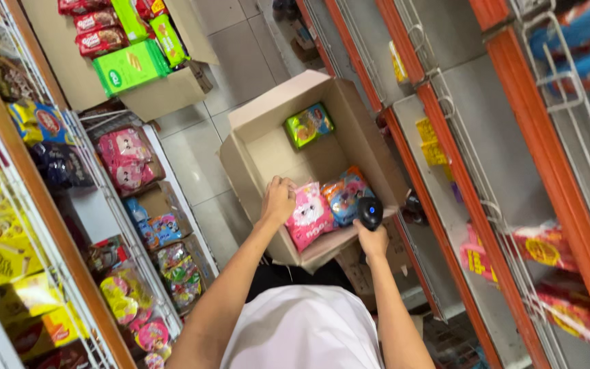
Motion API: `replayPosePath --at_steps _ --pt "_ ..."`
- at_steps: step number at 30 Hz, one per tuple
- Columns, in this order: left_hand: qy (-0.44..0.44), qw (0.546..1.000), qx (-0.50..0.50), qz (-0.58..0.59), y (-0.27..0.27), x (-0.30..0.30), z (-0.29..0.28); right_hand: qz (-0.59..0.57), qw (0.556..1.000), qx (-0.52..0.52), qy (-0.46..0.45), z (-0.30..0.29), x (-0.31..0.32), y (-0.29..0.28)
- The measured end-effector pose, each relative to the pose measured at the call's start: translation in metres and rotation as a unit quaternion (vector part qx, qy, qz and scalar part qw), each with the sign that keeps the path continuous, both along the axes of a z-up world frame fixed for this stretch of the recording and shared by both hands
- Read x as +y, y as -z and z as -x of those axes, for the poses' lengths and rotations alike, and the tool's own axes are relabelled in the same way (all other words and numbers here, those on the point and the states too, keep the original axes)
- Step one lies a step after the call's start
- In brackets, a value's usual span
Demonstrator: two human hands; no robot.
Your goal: The person takes various snack and candy packages from a box and the shelves, scans them with a handheld scanner, and places them into cardboard boxes.
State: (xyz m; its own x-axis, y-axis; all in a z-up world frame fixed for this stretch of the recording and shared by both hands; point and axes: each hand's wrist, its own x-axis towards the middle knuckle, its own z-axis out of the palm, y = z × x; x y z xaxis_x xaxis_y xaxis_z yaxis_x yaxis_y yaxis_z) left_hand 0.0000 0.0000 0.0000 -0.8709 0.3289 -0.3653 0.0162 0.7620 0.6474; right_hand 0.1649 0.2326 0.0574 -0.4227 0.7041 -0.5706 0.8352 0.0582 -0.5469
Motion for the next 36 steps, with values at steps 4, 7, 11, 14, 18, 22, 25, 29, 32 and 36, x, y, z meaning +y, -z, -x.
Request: replayPosePath --at_steps 4,7,11,14,18,22,25,29,32,36 --pt "0.004 0.999 0.011 0.030 -0.020 0.035 0.046 -0.026 0.997 -0.056 -0.048 0.007 0.023 0.034" --pt "0.026 0.998 -0.003 0.065 -0.014 0.060 0.087 -0.016 0.994 -0.083 -0.073 0.011 0.034 0.051" --pt "0.054 0.991 0.011 0.124 0.025 0.092 0.133 -0.050 0.992 -0.099 -0.052 0.021 0.042 0.049" --pt "0.101 0.978 -0.027 0.179 0.065 0.119 0.177 -0.077 0.990 -0.110 -0.041 0.040 0.045 0.036" --pt "0.128 0.965 -0.009 0.230 0.110 0.149 0.211 -0.100 0.986 -0.136 -0.002 0.060 0.043 0.022" --pt "0.178 0.942 -0.016 0.283 0.127 0.160 0.216 -0.108 0.986 -0.130 0.004 0.073 0.042 0.010" --pt "0.174 0.941 0.043 0.286 0.127 0.161 0.214 -0.114 0.986 -0.119 0.003 0.083 0.038 0.005" --pt "0.121 0.960 0.003 0.252 0.130 0.153 0.212 -0.115 0.986 -0.121 0.027 0.085 0.034 0.006" --pt "0.077 0.974 -0.020 0.211 0.129 0.145 0.200 -0.115 0.984 -0.137 0.022 0.083 0.032 0.009" --pt "-0.016 0.986 -0.110 0.125 0.131 0.131 0.187 -0.133 0.984 -0.117 0.009 0.084 0.031 0.004"
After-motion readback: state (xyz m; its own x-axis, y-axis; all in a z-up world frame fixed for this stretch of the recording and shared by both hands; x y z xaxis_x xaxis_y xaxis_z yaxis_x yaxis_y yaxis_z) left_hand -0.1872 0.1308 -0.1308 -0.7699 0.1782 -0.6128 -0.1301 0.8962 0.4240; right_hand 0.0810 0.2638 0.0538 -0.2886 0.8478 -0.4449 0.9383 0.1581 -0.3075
